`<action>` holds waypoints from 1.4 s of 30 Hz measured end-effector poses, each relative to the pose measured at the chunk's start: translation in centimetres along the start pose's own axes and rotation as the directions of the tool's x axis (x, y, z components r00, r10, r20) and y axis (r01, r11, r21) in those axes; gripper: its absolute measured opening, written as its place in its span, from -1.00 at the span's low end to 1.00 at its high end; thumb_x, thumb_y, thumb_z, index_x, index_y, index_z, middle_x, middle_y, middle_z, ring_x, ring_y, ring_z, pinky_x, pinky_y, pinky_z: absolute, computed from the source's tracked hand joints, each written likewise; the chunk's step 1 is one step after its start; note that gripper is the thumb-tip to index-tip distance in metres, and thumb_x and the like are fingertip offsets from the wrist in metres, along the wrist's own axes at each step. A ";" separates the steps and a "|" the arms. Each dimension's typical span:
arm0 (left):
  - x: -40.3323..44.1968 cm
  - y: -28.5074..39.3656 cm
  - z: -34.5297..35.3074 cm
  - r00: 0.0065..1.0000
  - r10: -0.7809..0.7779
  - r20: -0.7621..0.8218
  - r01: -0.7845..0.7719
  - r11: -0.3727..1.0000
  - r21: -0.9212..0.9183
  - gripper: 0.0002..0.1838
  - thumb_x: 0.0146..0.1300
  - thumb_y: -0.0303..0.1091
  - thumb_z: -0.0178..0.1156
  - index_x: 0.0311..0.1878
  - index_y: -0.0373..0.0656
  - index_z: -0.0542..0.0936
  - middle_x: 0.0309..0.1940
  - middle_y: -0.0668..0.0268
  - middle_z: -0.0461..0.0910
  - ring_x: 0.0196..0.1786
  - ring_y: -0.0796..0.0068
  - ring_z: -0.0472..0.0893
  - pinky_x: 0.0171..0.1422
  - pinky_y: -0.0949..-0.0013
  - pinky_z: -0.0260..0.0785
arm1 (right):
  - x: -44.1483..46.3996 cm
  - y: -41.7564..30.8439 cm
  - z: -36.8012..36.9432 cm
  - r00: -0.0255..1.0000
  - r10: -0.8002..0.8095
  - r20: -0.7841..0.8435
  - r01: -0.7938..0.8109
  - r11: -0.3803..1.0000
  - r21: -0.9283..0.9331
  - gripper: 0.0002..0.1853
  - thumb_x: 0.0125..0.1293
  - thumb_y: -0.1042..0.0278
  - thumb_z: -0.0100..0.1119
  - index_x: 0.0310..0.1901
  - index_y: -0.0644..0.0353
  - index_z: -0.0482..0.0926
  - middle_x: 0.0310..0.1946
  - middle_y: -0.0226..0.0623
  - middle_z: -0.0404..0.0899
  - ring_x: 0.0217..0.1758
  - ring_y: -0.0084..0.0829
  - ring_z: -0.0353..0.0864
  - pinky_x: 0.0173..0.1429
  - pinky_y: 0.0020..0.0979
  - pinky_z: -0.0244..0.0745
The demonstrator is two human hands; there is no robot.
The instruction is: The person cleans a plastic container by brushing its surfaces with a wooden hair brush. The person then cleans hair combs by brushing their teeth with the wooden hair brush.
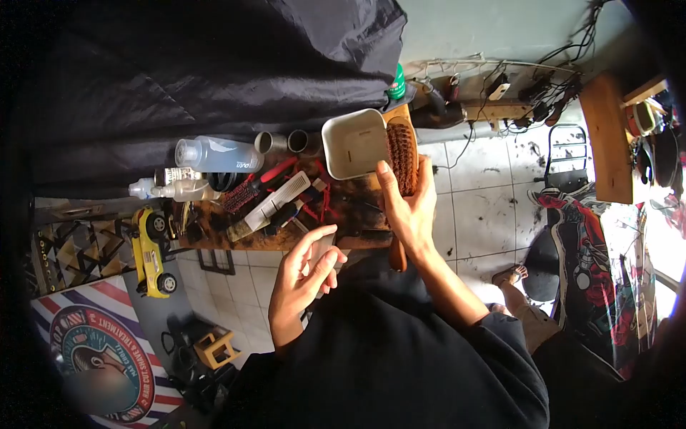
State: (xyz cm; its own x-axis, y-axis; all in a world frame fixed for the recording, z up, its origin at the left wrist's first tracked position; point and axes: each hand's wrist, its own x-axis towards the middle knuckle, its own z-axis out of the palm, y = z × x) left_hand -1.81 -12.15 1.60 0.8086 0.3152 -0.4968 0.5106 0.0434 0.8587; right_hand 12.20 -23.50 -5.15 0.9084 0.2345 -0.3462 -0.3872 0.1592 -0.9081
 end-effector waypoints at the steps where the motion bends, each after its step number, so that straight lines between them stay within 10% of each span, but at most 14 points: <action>1: -0.2 0.1 0.1 1.000 -0.017 -0.009 0.017 1.000 0.004 -0.58 0.35 -0.31 0.12 0.23 -0.22 0.37 -0.41 0.32 0.57 -0.56 0.68 0.49 -0.52 0.59 0.34 | -0.2 0.2 -0.2 1.000 0.018 0.005 -0.018 1.000 0.004 -0.63 0.27 0.22 0.26 -0.07 0.22 0.33 -0.48 -0.44 0.45 -0.58 -0.67 0.41 -0.52 -0.61 0.33; 8: -0.4 0.1 -0.3 0.996 -0.079 -0.046 0.071 0.985 -0.157 -0.63 0.49 -0.28 -0.17 0.24 -0.24 0.34 -0.46 0.24 0.56 -0.55 0.65 0.48 -0.48 0.59 0.36 | -1.8 -0.8 -3.4 0.992 -0.102 0.076 0.101 0.995 0.013 -0.63 0.33 0.30 0.17 0.04 0.26 0.28 -0.47 -0.47 0.41 -0.53 -0.71 0.30 -0.45 -0.63 0.25; 11: 0.3 -1.2 0.3 0.987 0.161 0.003 -0.158 0.971 -0.178 -0.47 0.45 -0.23 -0.06 0.38 -0.21 0.11 -0.28 0.07 0.59 -0.28 0.45 0.53 0.01 0.36 0.39 | -1.8 0.3 -5.3 0.984 -0.106 0.142 0.111 0.993 -0.033 -0.62 0.38 0.07 -0.11 0.03 0.21 0.28 -0.25 -0.35 0.42 -0.54 -0.62 0.41 -0.50 -0.57 0.32; 16: -0.6 -1.7 -0.2 0.964 0.240 0.113 -0.194 0.929 -0.314 -0.51 0.42 -0.41 -0.03 0.30 -0.24 0.03 -0.05 -0.04 0.58 -0.20 0.39 0.60 0.09 0.31 0.39 | -5.1 0.2 -6.4 0.978 0.036 0.204 -0.081 0.973 0.217 -0.47 0.36 -0.04 -0.24 0.14 0.24 0.30 -0.24 -0.31 0.48 -0.38 -0.51 0.49 -0.29 -0.52 0.42; 26: -3.2 -5.7 -6.5 0.934 0.315 -0.169 -0.336 0.615 -0.713 -0.52 0.32 -0.44 0.13 0.27 -0.18 0.28 -0.02 0.19 0.53 -0.14 0.33 0.59 -0.01 0.31 0.48 | -12.8 3.4 -2.9 0.891 0.092 0.444 -0.019 0.986 -0.167 -0.53 0.51 0.05 -0.37 0.11 0.27 0.40 -0.38 -0.35 0.48 -0.37 -0.50 0.43 -0.26 -0.47 0.38; 31: -4.2 -7.1 -7.8 0.922 0.237 -0.306 -0.383 0.453 -0.805 -0.52 0.33 -0.38 0.12 0.28 -0.18 0.27 0.04 0.29 0.48 0.06 0.42 0.52 0.22 0.24 0.38 | -14.1 1.5 3.8 0.612 -0.461 0.642 0.758 0.574 -0.310 -0.49 0.23 0.38 0.19 0.22 0.27 0.42 -0.26 -0.14 0.45 -0.28 -0.23 0.51 -0.14 -0.34 0.47; 33: -4.4 -9.4 -9.2 0.912 0.334 -0.240 -0.384 0.482 -0.788 -0.53 0.31 -0.38 0.14 0.25 -0.15 0.30 0.03 0.30 0.48 0.07 0.41 0.53 0.22 0.22 0.39 | -15.1 1.6 5.9 0.510 -0.488 0.708 0.821 0.521 -0.233 -0.47 0.14 0.40 0.30 0.19 0.25 0.47 -0.21 -0.16 0.43 -0.26 -0.27 0.52 -0.14 -0.35 0.50; 35: -5.1 -10.6 -9.7 0.849 0.503 -0.165 -0.287 0.177 -0.941 -0.61 0.29 -0.41 0.15 0.16 -0.22 0.36 0.01 0.26 0.51 0.04 0.41 0.54 0.21 0.27 0.41 | -15.6 3.2 7.9 0.394 -0.564 0.725 0.898 0.405 -0.173 -0.42 0.02 0.33 0.41 0.16 0.06 0.53 -0.24 -0.26 0.43 -0.33 -0.38 0.53 -0.33 -0.41 0.52; 37: -6.1 -11.1 -10.6 0.881 0.369 -0.295 -0.429 0.361 -0.828 -0.65 0.31 -0.40 0.12 0.13 -0.25 0.39 -0.04 0.26 0.53 0.04 0.40 0.55 0.22 0.26 0.41 | -15.6 4.3 9.0 0.389 -0.574 0.721 0.920 0.283 -0.271 -0.42 -0.02 0.36 0.43 0.14 -0.01 0.55 -0.27 -0.32 0.41 -0.38 -0.42 0.51 -0.41 -0.45 0.51; 39: -6.6 -11.4 -12.0 0.862 0.463 -0.206 -0.312 0.164 -0.936 -0.77 0.36 -0.38 0.08 0.03 -0.22 0.44 -0.14 0.40 0.43 -0.15 0.59 0.41 -0.05 0.45 0.32 | -15.8 5.1 9.9 0.470 -0.637 0.612 0.879 0.270 -0.393 -0.47 0.05 0.59 0.35 0.14 0.15 0.54 -0.23 -0.21 0.44 -0.30 -0.41 0.54 -0.30 -0.43 0.51; 42: -8.3 -12.6 -13.0 0.860 0.431 -0.274 -0.405 0.251 -0.879 -0.78 0.37 -0.37 0.07 0.03 -0.19 0.43 -0.18 0.45 0.37 -0.21 0.62 0.31 -0.14 0.51 0.21 | -14.8 5.4 10.7 0.593 -0.647 0.478 0.792 0.364 -0.490 -0.46 0.05 0.67 0.30 0.13 0.19 0.53 -0.19 -0.21 0.47 -0.29 -0.42 0.54 -0.27 -0.47 0.50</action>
State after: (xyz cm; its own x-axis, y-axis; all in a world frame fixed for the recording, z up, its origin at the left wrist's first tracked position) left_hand -18.78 -2.99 -3.46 0.8355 0.5490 -0.0225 -0.4567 0.7167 0.5271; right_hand -5.06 -15.82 -2.39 0.7142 0.4949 0.4950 0.6559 -0.2264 -0.7201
